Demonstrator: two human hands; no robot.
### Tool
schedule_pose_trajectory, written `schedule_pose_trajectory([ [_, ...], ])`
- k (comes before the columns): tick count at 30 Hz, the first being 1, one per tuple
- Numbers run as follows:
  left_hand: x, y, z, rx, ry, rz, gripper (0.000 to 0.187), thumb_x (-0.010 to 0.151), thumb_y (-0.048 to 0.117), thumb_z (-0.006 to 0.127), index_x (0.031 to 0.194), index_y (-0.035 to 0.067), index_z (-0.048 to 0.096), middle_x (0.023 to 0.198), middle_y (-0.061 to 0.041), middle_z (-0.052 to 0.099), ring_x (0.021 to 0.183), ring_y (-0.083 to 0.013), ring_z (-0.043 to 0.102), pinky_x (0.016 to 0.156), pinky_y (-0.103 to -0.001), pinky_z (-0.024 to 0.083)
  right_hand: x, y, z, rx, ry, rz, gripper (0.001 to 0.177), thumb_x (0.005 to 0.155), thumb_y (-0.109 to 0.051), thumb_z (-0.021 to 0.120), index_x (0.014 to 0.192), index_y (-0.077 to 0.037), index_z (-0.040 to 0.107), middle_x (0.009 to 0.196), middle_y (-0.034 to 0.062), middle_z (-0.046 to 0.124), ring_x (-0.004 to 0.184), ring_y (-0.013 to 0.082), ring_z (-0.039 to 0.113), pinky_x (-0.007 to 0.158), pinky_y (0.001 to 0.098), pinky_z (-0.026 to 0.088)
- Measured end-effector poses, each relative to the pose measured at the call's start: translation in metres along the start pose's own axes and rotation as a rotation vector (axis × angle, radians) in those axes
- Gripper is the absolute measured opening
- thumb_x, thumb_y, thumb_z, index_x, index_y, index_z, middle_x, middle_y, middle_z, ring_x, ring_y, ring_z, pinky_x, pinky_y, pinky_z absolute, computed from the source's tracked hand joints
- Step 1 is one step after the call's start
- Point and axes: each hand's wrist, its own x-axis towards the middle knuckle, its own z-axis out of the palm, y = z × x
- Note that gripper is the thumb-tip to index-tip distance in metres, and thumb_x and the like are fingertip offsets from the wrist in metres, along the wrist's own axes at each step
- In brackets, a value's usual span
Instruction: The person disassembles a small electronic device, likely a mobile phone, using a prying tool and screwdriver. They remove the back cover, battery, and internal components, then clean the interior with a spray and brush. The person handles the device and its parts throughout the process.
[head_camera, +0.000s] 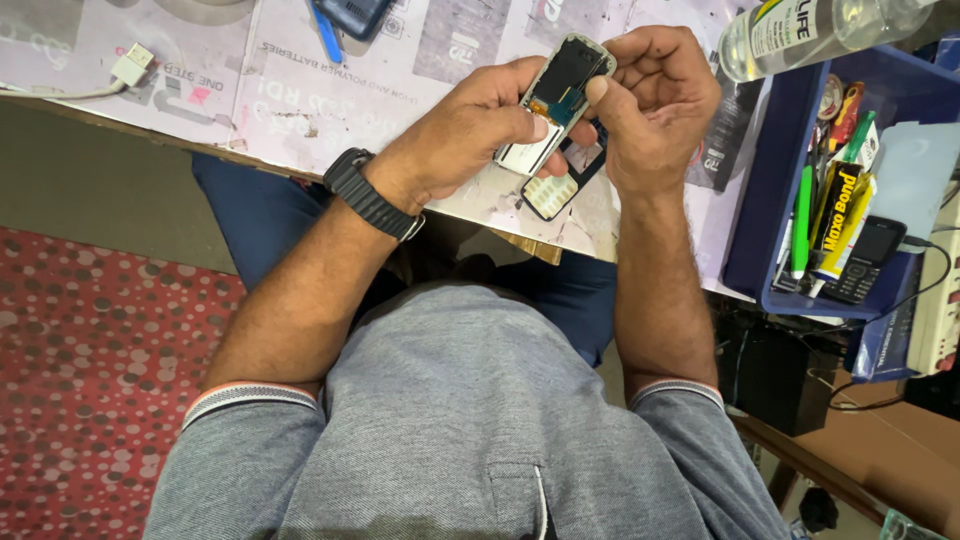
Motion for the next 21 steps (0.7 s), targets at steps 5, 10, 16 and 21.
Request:
schedule_pose_trajectory([
  [5, -0.0014, 0.0011, 0.0004, -0.017, 0.015, -0.018, 0.045, 0.096, 0.002, 0.047, 0.141, -0.006, 0.050, 0.112, -0.019, 0.074, 0.089, -0.0179, 0.076, 0.083, -0.032, 0.066, -0.0002, -0.0006, 0.0016, 0.022, 0.003, 0.020, 0.022, 0.098, 0.009, 0.073, 0.116, 0.006, 0.060, 0.100, 0.0135, 0.071, 0.081, 0.0135, 0.072, 0.072, 0.0241, 0.061],
  [10, -0.0016, -0.0004, -0.0007, -0.015, 0.016, -0.010, 0.044, 0.097, 0.002, 0.048, 0.140, -0.006, 0.051, 0.108, -0.016, 0.073, 0.088, -0.0172, 0.075, 0.081, -0.031, 0.065, -0.0010, -0.0016, 0.0025, 0.028, 0.000, 0.039, 0.023, 0.099, 0.009, 0.073, 0.117, 0.006, 0.059, 0.102, 0.0139, 0.071, 0.081, 0.0141, 0.072, 0.072, 0.0243, 0.060],
  [16, -0.0020, -0.0011, -0.0021, -0.025, 0.011, 0.002, 0.042, 0.098, 0.002, 0.051, 0.139, -0.006, 0.053, 0.108, -0.016, 0.073, 0.087, -0.0165, 0.075, 0.081, -0.030, 0.065, -0.0003, -0.0003, 0.0015, 0.029, -0.016, 0.041, 0.023, 0.100, 0.009, 0.072, 0.117, 0.006, 0.058, 0.101, 0.0142, 0.071, 0.077, 0.0135, 0.071, 0.068, 0.0235, 0.059],
  [21, -0.0032, -0.0003, -0.0027, -0.041, 0.027, -0.030, 0.039, 0.098, 0.002, 0.050, 0.136, -0.005, 0.054, 0.103, -0.013, 0.072, 0.076, -0.0133, 0.071, 0.074, -0.028, 0.062, 0.0001, 0.0010, 0.0007, 0.033, -0.034, 0.034, 0.023, 0.099, 0.010, 0.072, 0.118, 0.007, 0.058, 0.101, 0.0151, 0.071, 0.079, 0.0152, 0.072, 0.068, 0.0261, 0.062],
])
